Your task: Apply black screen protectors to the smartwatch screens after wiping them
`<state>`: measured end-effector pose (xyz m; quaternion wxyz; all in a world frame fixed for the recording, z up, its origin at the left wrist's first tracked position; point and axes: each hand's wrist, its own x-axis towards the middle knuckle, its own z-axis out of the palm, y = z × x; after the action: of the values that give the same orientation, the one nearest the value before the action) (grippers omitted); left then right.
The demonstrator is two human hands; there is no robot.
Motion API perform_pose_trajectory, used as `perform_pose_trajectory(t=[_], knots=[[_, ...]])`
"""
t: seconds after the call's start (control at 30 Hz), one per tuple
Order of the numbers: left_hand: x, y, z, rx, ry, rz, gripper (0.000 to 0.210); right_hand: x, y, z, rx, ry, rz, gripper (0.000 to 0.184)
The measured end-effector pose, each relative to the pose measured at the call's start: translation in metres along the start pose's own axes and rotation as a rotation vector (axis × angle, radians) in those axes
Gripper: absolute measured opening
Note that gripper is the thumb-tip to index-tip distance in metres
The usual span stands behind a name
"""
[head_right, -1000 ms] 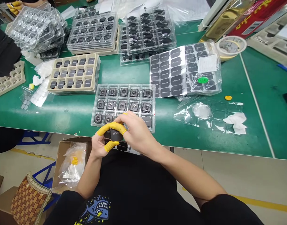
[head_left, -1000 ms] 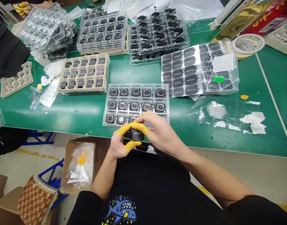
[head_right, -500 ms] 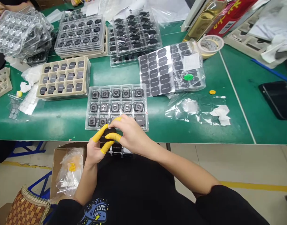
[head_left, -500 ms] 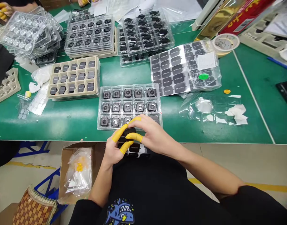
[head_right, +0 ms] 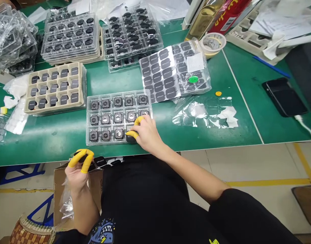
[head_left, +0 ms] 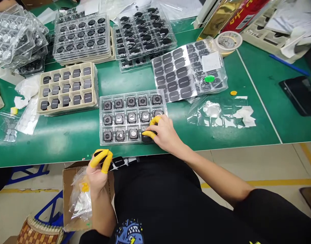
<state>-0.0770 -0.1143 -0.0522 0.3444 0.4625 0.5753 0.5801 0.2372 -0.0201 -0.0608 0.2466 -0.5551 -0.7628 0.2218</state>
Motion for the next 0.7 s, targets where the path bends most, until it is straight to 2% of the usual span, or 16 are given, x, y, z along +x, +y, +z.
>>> perform_pose_trajectory(t=[0.13, 0.27, 0.37, 0.43, 0.5, 0.6, 0.7], knots=[[0.003, -0.003, -0.011, 0.036, 0.020, 0.009, 0.022, 0.003, 0.003, 0.010, -0.067, 0.038, 0.015, 0.025], [0.002, -0.003, -0.010, 0.042, 0.040, 0.005, 0.025, 0.007, -0.002, 0.010, -0.130, 0.097, 0.014, 0.022], [0.002, -0.003, -0.008, 0.036, 0.032, 0.020, 0.023, 0.009, -0.016, 0.011, -0.208, 0.175, -0.022, 0.025], [0.004, -0.003, -0.007, 0.039, 0.011, 0.036, 0.020, 0.012, -0.030, 0.015, -0.250, 0.141, -0.100, 0.025], [0.005, -0.003, -0.007, 0.070, -0.021, 0.064, 0.019, 0.016, -0.043, 0.021, -0.271, 0.031, -0.155, 0.023], [0.007, -0.005, -0.009, 0.154, -0.068, 0.119, 0.017, 0.022, -0.058, 0.028, -0.280, -0.077, -0.137, 0.014], [0.007, -0.010, -0.014, 0.205, -0.077, 0.154, 0.018, 0.026, -0.066, 0.028, -0.254, -0.069, -0.102, 0.018]])
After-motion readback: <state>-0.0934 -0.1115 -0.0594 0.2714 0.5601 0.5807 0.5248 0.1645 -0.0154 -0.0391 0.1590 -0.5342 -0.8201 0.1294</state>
